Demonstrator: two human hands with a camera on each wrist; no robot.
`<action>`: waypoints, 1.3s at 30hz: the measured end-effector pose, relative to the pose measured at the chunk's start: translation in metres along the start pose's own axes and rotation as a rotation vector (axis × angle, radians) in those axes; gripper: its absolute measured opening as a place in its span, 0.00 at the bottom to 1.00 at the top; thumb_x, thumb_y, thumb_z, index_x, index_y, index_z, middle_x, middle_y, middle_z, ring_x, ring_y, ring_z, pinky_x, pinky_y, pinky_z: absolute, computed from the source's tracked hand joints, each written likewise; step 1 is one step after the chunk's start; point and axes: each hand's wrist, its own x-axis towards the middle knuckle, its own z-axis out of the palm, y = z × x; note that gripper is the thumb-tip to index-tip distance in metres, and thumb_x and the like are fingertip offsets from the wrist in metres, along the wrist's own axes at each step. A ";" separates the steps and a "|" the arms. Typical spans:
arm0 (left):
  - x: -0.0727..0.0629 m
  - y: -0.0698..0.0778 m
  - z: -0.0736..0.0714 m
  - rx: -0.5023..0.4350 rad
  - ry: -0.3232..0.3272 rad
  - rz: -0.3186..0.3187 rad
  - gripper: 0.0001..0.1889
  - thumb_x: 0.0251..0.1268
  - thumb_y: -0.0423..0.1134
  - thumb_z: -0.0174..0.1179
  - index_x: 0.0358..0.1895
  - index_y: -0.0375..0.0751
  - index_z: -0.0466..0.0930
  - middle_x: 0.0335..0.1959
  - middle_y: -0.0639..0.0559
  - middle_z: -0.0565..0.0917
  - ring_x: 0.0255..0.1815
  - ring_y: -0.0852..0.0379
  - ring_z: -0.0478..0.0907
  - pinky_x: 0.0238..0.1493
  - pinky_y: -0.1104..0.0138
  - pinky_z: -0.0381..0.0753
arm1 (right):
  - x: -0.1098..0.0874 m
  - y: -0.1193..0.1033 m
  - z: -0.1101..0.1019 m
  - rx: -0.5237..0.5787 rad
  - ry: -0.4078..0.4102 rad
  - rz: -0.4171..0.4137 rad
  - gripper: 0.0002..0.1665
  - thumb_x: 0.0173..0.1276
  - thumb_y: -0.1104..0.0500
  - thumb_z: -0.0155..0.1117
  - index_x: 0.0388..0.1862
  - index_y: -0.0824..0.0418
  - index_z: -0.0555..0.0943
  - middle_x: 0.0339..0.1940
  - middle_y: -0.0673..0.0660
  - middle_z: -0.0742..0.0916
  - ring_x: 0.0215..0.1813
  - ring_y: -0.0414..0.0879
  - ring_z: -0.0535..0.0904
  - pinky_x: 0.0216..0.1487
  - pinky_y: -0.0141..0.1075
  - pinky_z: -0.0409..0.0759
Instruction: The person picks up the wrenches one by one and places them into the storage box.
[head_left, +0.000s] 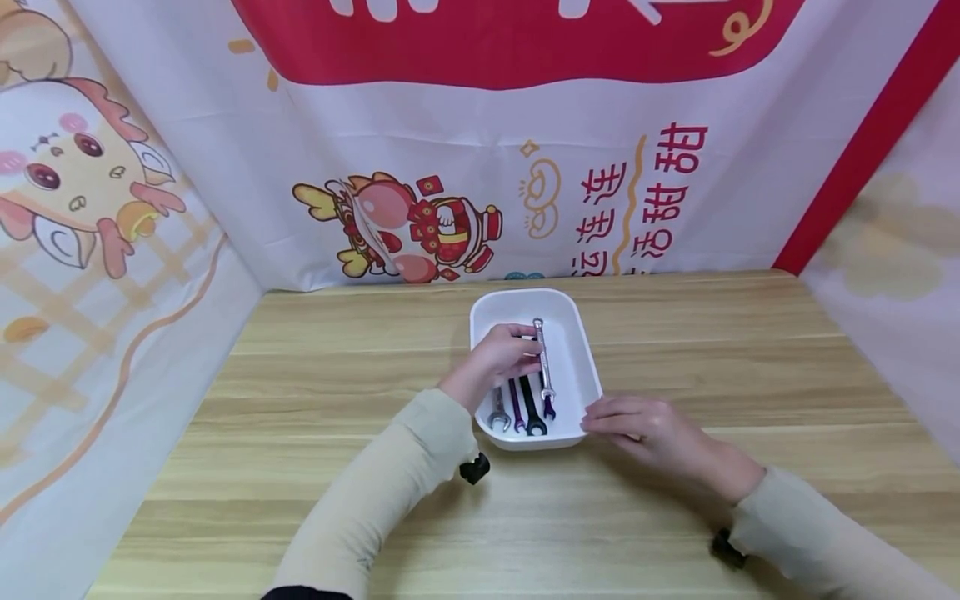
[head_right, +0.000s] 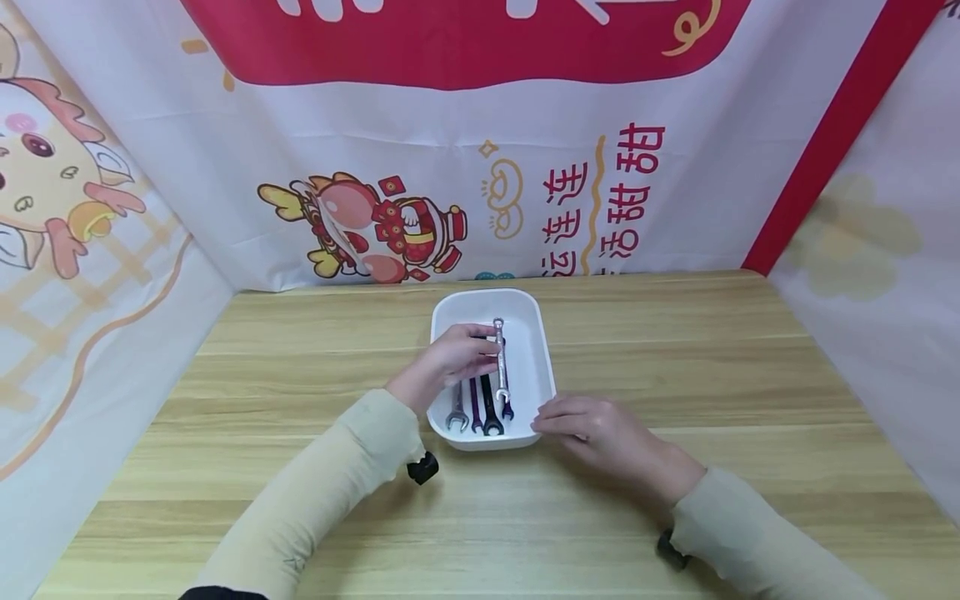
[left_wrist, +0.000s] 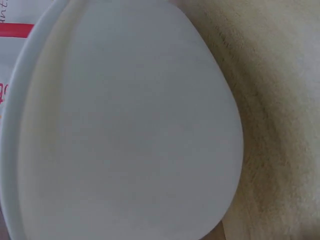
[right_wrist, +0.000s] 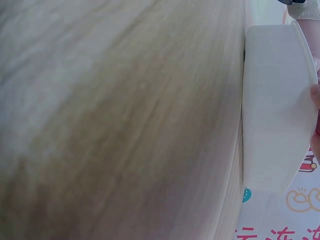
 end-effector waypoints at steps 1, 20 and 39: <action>0.001 0.000 0.001 0.005 -0.003 -0.013 0.24 0.72 0.22 0.57 0.70 0.32 0.72 0.43 0.44 0.79 0.36 0.55 0.80 0.44 0.67 0.88 | 0.000 0.000 0.000 -0.002 -0.001 0.002 0.23 0.84 0.51 0.50 0.43 0.62 0.90 0.46 0.58 0.91 0.48 0.53 0.88 0.63 0.31 0.78; 0.011 -0.002 0.020 0.098 0.015 -0.073 0.23 0.69 0.23 0.60 0.66 0.33 0.75 0.47 0.40 0.81 0.42 0.49 0.84 0.46 0.66 0.88 | -0.003 0.005 0.003 0.001 0.005 -0.005 0.24 0.84 0.50 0.50 0.44 0.61 0.90 0.45 0.59 0.90 0.48 0.53 0.88 0.64 0.32 0.77; 0.017 -0.004 0.037 0.330 0.117 -0.051 0.22 0.67 0.19 0.57 0.64 0.29 0.74 0.47 0.40 0.80 0.39 0.49 0.84 0.45 0.65 0.88 | -0.002 0.001 0.002 -0.017 0.029 -0.015 0.21 0.84 0.53 0.52 0.44 0.61 0.90 0.45 0.58 0.91 0.47 0.52 0.88 0.63 0.34 0.79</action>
